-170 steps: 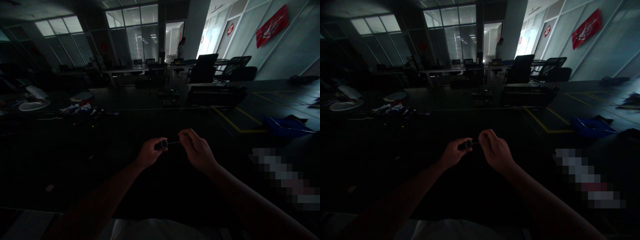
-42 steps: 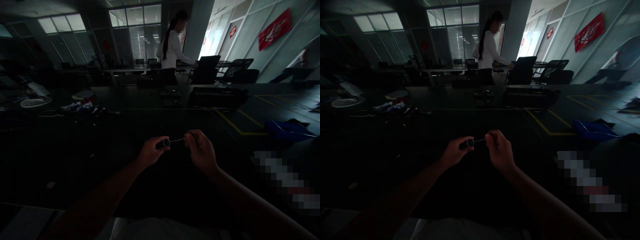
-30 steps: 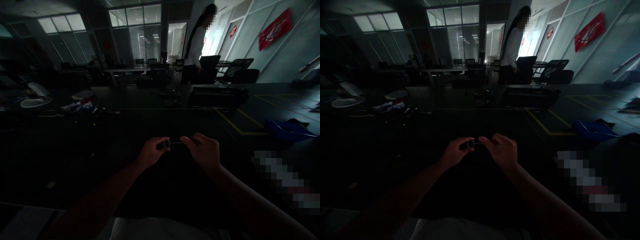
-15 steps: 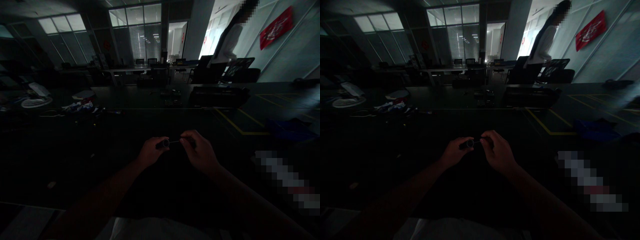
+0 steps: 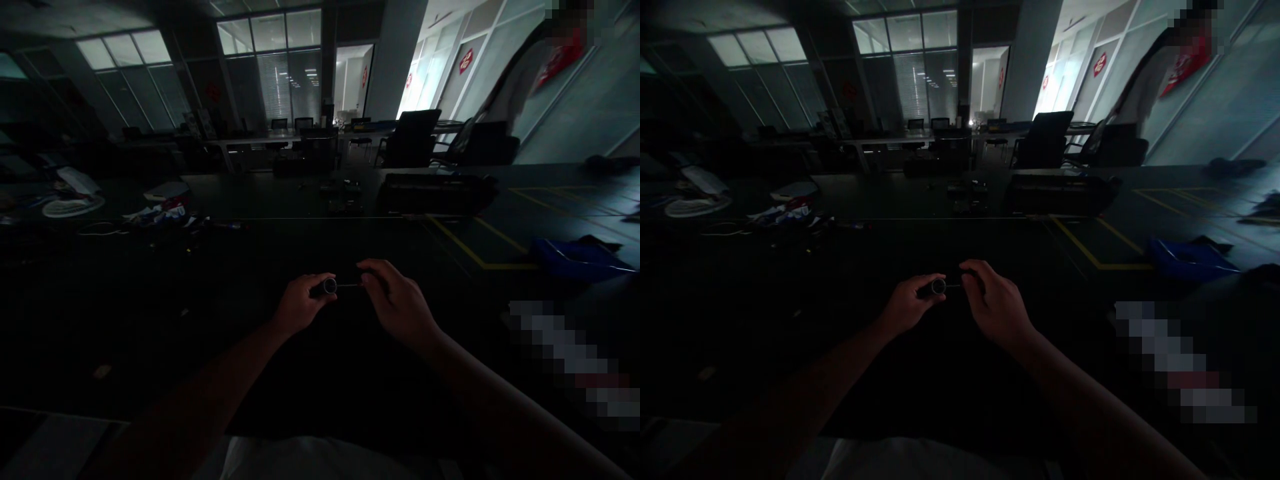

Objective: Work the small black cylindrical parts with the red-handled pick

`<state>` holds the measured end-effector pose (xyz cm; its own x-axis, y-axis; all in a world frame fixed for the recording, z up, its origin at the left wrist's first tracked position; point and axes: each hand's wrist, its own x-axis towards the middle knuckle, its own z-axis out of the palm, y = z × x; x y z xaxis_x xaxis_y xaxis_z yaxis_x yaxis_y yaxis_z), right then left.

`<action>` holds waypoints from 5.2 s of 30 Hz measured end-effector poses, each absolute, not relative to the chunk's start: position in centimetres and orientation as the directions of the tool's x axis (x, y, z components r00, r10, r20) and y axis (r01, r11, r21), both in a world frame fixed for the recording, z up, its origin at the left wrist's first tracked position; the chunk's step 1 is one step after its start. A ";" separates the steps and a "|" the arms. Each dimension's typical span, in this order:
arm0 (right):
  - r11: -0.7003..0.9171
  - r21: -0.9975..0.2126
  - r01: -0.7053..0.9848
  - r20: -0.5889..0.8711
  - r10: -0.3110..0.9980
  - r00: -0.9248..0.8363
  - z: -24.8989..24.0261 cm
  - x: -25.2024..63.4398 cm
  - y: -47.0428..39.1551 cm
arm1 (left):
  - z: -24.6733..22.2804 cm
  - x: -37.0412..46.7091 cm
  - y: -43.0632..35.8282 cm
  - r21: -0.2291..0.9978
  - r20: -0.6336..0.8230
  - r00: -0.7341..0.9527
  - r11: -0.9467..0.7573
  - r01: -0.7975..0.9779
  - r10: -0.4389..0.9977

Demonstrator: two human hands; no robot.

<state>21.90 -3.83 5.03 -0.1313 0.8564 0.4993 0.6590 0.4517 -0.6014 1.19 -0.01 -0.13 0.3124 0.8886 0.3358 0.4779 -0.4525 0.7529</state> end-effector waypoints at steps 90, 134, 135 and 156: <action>0.489 -0.572 0.659 0.550 0.824 -0.133 4.5 22.2 -3.6 | -0.1 1.2 0.0 0.723 0.298 0.338 -0.442 0.530 0.893; 0.425 -0.705 0.568 0.521 0.854 0.007 4.1 22.2 -3.4 | 0.1 1.3 -0.2 0.762 0.268 0.344 -0.417 0.496 0.900; 0.428 -0.693 0.580 0.522 0.853 -0.006 4.2 22.2 -3.4 | 0.1 1.3 -0.3 0.762 0.269 0.342 -0.416 0.496 0.901; 0.399 -0.613 0.682 0.517 0.855 -0.036 4.8 22.2 -3.4 | 0.2 1.4 -0.4 0.743 0.262 0.349 -0.419 0.522 0.900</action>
<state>22.17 -3.37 4.77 -0.0361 0.8555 0.5166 0.6825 0.3987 -0.6126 1.43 -0.39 0.19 0.3488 0.8998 0.2620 0.5219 -0.4187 0.7432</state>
